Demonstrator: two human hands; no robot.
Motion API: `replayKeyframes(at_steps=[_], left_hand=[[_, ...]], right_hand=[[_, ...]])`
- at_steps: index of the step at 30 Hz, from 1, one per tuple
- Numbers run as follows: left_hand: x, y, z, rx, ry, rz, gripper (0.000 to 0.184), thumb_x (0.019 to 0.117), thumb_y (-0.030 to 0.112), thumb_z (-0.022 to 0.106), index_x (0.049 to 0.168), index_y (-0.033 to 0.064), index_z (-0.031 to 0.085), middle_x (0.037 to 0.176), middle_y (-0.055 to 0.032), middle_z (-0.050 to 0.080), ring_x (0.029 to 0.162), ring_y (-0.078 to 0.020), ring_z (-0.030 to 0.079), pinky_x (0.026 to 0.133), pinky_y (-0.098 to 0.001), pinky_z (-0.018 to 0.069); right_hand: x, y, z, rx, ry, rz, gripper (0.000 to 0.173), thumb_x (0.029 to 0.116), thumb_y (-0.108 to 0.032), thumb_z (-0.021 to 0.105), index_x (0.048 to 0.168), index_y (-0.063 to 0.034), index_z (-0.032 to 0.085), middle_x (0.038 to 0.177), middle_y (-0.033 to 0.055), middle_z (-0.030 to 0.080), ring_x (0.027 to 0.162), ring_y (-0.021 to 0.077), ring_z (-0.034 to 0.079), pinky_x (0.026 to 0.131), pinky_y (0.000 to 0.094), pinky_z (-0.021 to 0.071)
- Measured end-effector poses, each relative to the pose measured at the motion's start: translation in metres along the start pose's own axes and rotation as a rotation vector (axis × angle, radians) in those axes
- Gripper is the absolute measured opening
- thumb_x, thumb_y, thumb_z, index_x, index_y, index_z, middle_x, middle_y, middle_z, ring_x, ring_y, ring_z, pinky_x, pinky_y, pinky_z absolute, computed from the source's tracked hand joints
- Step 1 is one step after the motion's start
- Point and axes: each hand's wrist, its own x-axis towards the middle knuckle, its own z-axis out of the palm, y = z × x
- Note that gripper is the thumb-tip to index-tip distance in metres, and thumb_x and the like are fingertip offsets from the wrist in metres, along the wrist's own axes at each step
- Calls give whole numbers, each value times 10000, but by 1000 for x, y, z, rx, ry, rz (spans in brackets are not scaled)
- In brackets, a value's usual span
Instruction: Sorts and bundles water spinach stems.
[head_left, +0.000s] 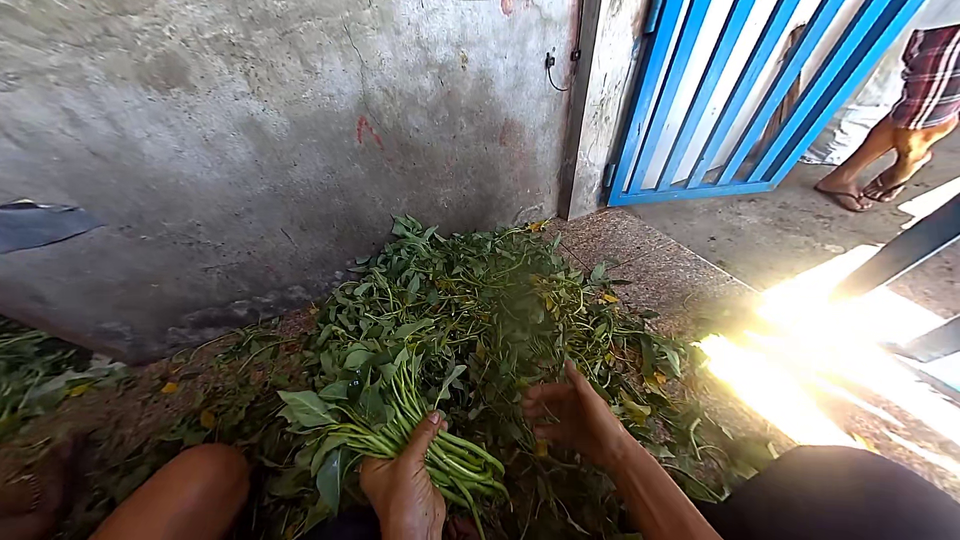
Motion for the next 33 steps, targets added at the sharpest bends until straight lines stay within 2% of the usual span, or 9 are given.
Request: replayKeyframes(at_steps=[2,4,6,8,12,22,25,29,33], left_hand=[[-1,-2,2,7,5,1,303,766,-203,727,1028,-118,599,761,-192,718,639,-261,727,613,-372,643],[-3,-3,3,17,3,5,314,760,-212,722,1033,-121,596,760,-196,717,639,-264,728,612,-370,645],[-4,-2,3,23,-2,10,316,754,-219,715,1029,-119,593,748,-192,716,633,-259,728,607,-363,642],[-4,-2,1,22,-3,9,329,756,-221,713,1041,-117,587,750,-188,714,631,-256,725,608,-364,643],[-5,-3,-1,44,7,28,327,761,-220,705,1040,-108,579,738,-168,706,612,-235,712,587,-341,630],[-5,-11,-4,93,-66,-100,286,809,-195,703,1059,-113,589,778,-185,717,615,-248,707,602,-357,631],[-4,-15,-6,89,-185,-115,295,772,-210,714,1033,-132,601,777,-216,715,630,-277,712,614,-378,632],[-5,-17,-5,147,-242,-119,373,724,-180,783,1054,-111,626,863,-196,728,752,-242,733,696,-371,640],[-2,-16,-7,170,-265,-126,426,680,-188,802,1060,-113,624,889,-203,727,785,-245,733,712,-376,638]], right_hand=[[-17,8,-9,13,-58,-27,627,1106,-461,180,1181,-42,640,1089,123,727,940,255,722,795,432,607],[-21,18,-20,-137,25,-22,252,1064,-121,426,1263,-34,553,1041,145,713,858,258,720,773,420,612],[-27,20,-18,-222,62,-106,448,998,-11,478,1436,-67,401,1027,156,707,828,261,729,761,413,622],[-36,22,-10,-167,49,-245,599,975,0,495,1531,-63,279,1068,186,719,894,298,748,818,436,635],[-32,39,-15,-195,121,-223,359,968,-21,586,1325,8,572,1078,146,737,949,241,734,869,399,607],[-42,46,13,-450,-77,-611,250,993,35,528,1219,27,635,1106,97,718,964,179,724,886,375,619],[-43,54,26,-729,-68,-714,266,1010,-3,517,1222,-32,675,1150,78,721,991,153,720,903,361,615],[-44,64,35,-1138,35,-936,342,939,3,532,1172,-156,726,1076,60,751,1000,245,727,869,525,574],[-43,64,36,-1270,97,-1077,337,929,-26,526,1137,-209,718,1042,21,750,981,200,725,878,459,575]])
